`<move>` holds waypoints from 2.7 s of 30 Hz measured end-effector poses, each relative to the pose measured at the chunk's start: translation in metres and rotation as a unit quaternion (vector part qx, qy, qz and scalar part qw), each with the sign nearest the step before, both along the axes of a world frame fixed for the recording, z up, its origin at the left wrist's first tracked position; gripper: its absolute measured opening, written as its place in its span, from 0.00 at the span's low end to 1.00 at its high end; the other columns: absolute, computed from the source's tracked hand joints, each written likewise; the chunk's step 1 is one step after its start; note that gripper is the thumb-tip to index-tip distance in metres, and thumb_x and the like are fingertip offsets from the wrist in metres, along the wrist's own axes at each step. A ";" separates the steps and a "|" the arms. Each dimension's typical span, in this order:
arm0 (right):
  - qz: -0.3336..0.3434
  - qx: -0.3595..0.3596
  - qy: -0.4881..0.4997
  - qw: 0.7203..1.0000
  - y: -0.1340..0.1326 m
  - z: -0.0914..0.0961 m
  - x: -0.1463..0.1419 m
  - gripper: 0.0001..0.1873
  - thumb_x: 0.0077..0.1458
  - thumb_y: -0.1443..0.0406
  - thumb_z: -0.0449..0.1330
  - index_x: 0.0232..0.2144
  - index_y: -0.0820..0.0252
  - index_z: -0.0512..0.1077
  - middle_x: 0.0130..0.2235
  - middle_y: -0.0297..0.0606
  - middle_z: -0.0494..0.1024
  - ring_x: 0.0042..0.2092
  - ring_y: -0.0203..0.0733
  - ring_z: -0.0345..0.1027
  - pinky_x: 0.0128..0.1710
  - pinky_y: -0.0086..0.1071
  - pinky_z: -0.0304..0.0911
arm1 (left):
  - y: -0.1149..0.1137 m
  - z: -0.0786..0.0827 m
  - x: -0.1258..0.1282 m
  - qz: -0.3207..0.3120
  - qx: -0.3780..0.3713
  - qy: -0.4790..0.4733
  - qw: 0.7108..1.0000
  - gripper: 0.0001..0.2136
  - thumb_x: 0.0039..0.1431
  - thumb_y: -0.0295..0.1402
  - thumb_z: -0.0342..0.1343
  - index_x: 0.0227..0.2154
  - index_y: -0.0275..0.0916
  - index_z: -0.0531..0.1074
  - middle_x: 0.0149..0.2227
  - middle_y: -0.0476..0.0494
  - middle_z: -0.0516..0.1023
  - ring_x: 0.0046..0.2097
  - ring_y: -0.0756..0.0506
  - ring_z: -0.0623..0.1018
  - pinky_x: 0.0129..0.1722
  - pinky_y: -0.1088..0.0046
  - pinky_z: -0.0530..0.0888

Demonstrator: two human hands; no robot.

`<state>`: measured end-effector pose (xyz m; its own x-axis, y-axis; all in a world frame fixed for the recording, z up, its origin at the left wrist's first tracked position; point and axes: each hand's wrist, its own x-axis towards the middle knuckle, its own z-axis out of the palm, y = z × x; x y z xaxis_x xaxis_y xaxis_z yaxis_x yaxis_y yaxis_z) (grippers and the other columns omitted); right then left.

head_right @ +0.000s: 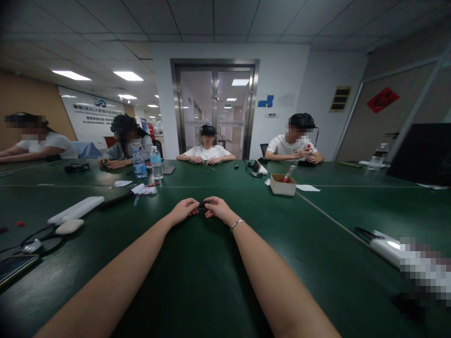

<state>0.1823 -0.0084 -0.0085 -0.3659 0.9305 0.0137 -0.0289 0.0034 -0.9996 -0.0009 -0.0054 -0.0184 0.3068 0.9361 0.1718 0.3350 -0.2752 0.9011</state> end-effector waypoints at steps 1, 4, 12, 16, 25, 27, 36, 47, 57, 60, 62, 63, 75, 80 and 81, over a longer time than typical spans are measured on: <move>-0.001 0.000 -0.002 1.000 0.000 0.000 0.000 0.11 0.57 0.77 0.53 0.43 0.67 0.65 0.23 0.34 0.72 0.22 0.32 0.69 0.23 0.23 0.70 | 0.001 -0.001 0.000 0.001 -0.001 0.001 1.000 0.15 0.52 0.44 0.50 0.32 0.36 0.67 0.26 0.47 0.73 0.28 0.50 0.71 0.29 0.74 0.67; -0.001 0.003 -0.004 1.000 0.000 0.000 0.000 0.11 0.56 0.76 0.53 0.43 0.66 0.65 0.23 0.34 0.72 0.22 0.32 0.69 0.23 0.23 0.70 | 0.001 -0.001 0.000 0.001 -0.002 0.001 1.000 0.15 0.52 0.44 0.50 0.32 0.36 0.67 0.26 0.46 0.73 0.28 0.50 0.71 0.29 0.74 0.67; -0.008 -0.004 0.002 1.000 -0.005 0.004 -0.001 0.10 0.56 0.77 0.53 0.41 0.66 0.65 0.24 0.34 0.72 0.22 0.32 0.69 0.23 0.23 0.69 | 0.000 0.000 0.001 -0.003 0.006 0.004 1.000 0.15 0.52 0.44 0.49 0.32 0.35 0.67 0.26 0.47 0.73 0.28 0.50 0.71 0.29 0.74 0.66; -0.004 0.004 -0.001 1.000 -0.004 0.002 0.000 0.11 0.56 0.76 0.53 0.42 0.66 0.65 0.24 0.34 0.72 0.22 0.31 0.69 0.23 0.23 0.69 | 0.001 -0.001 0.001 0.005 0.002 0.004 1.000 0.15 0.52 0.44 0.49 0.32 0.35 0.67 0.25 0.47 0.72 0.28 0.50 0.71 0.29 0.75 0.66; -0.006 0.004 -0.001 1.000 -0.003 0.002 -0.001 0.11 0.56 0.77 0.53 0.42 0.66 0.66 0.24 0.34 0.72 0.22 0.32 0.70 0.24 0.24 0.70 | 0.001 -0.001 0.000 0.003 0.003 0.008 1.000 0.16 0.52 0.46 0.49 0.32 0.36 0.67 0.26 0.46 0.73 0.28 0.50 0.72 0.29 0.74 0.67; -0.005 0.004 -0.001 1.000 -0.004 0.003 -0.001 0.11 0.56 0.77 0.53 0.42 0.66 0.65 0.24 0.34 0.71 0.23 0.32 0.70 0.24 0.24 0.70 | 0.001 0.000 0.000 0.001 0.005 0.011 1.000 0.16 0.51 0.46 0.49 0.32 0.36 0.67 0.26 0.46 0.73 0.28 0.50 0.72 0.29 0.74 0.67; -0.006 0.000 -0.004 1.000 -0.006 0.005 -0.001 0.12 0.56 0.78 0.52 0.42 0.66 0.65 0.25 0.34 0.71 0.24 0.33 0.70 0.24 0.24 0.70 | 0.003 -0.003 -0.002 -0.004 0.009 0.024 1.000 0.17 0.52 0.47 0.47 0.31 0.36 0.67 0.26 0.46 0.73 0.29 0.50 0.72 0.29 0.74 0.67; 0.017 0.009 -0.003 1.000 -0.008 0.007 0.000 0.13 0.56 0.78 0.52 0.43 0.65 0.65 0.26 0.33 0.70 0.23 0.30 0.68 0.24 0.23 0.70 | 0.005 -0.005 0.000 0.005 0.017 0.032 0.999 0.24 0.53 0.53 0.42 0.27 0.34 0.68 0.24 0.45 0.72 0.26 0.49 0.71 0.28 0.73 0.67; -0.002 0.004 -0.008 1.000 -0.006 0.006 -0.001 0.12 0.57 0.77 0.52 0.44 0.68 0.65 0.24 0.35 0.71 0.22 0.31 0.68 0.24 0.23 0.69 | 0.004 -0.003 0.001 0.022 0.004 0.029 0.999 0.27 0.52 0.54 0.41 0.33 0.33 0.70 0.26 0.43 0.74 0.27 0.49 0.72 0.27 0.73 0.66; -0.002 0.000 -0.005 1.000 -0.006 0.005 -0.001 0.12 0.57 0.77 0.52 0.44 0.68 0.64 0.24 0.35 0.72 0.23 0.32 0.69 0.24 0.24 0.69 | 0.004 -0.002 0.000 0.021 0.009 0.024 0.999 0.25 0.53 0.52 0.43 0.37 0.35 0.70 0.26 0.45 0.73 0.27 0.50 0.71 0.27 0.74 0.66; -0.002 -0.002 -0.006 1.000 -0.005 0.005 -0.001 0.11 0.57 0.77 0.52 0.44 0.68 0.65 0.24 0.36 0.72 0.23 0.32 0.69 0.24 0.23 0.69 | 0.004 -0.002 -0.001 0.011 0.021 0.026 0.999 0.21 0.53 0.49 0.45 0.37 0.36 0.70 0.26 0.47 0.72 0.26 0.51 0.69 0.27 0.75 0.65; -0.002 -0.002 -0.008 1.000 -0.005 0.004 -0.001 0.11 0.57 0.77 0.52 0.43 0.68 0.65 0.24 0.36 0.72 0.22 0.32 0.69 0.24 0.23 0.69 | 0.003 -0.001 -0.001 0.004 0.025 0.026 0.999 0.20 0.53 0.48 0.47 0.37 0.36 0.70 0.26 0.48 0.72 0.26 0.51 0.69 0.27 0.75 0.65; 0.020 0.002 -0.010 1.000 -0.006 0.006 -0.001 0.11 0.57 0.77 0.52 0.42 0.67 0.66 0.28 0.37 0.73 0.22 0.30 0.68 0.25 0.22 0.69 | -0.003 0.003 0.000 0.005 -0.002 -0.036 0.999 0.14 0.50 0.42 0.54 0.31 0.36 0.66 0.25 0.48 0.72 0.26 0.52 0.69 0.25 0.77 0.64; 0.018 -0.003 -0.014 1.000 -0.005 0.006 -0.001 0.11 0.57 0.78 0.52 0.42 0.68 0.65 0.28 0.38 0.73 0.22 0.30 0.68 0.25 0.22 0.69 | -0.003 0.003 0.000 0.008 -0.001 -0.038 0.999 0.14 0.49 0.42 0.55 0.30 0.35 0.66 0.25 0.48 0.72 0.26 0.52 0.69 0.25 0.77 0.64; 0.018 -0.003 -0.015 1.000 -0.005 0.006 0.000 0.11 0.57 0.78 0.52 0.42 0.68 0.65 0.28 0.37 0.73 0.22 0.30 0.68 0.25 0.22 0.69 | -0.003 0.004 0.001 0.009 -0.002 -0.039 0.999 0.13 0.49 0.42 0.55 0.30 0.35 0.66 0.25 0.48 0.72 0.26 0.52 0.69 0.25 0.77 0.64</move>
<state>0.1818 -0.0132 -0.0028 -0.3989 0.9170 -0.0037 0.0007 -0.0038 -1.0000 -0.0003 -0.0084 -0.0147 0.2766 0.9418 0.1912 0.2688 -0.2669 0.9255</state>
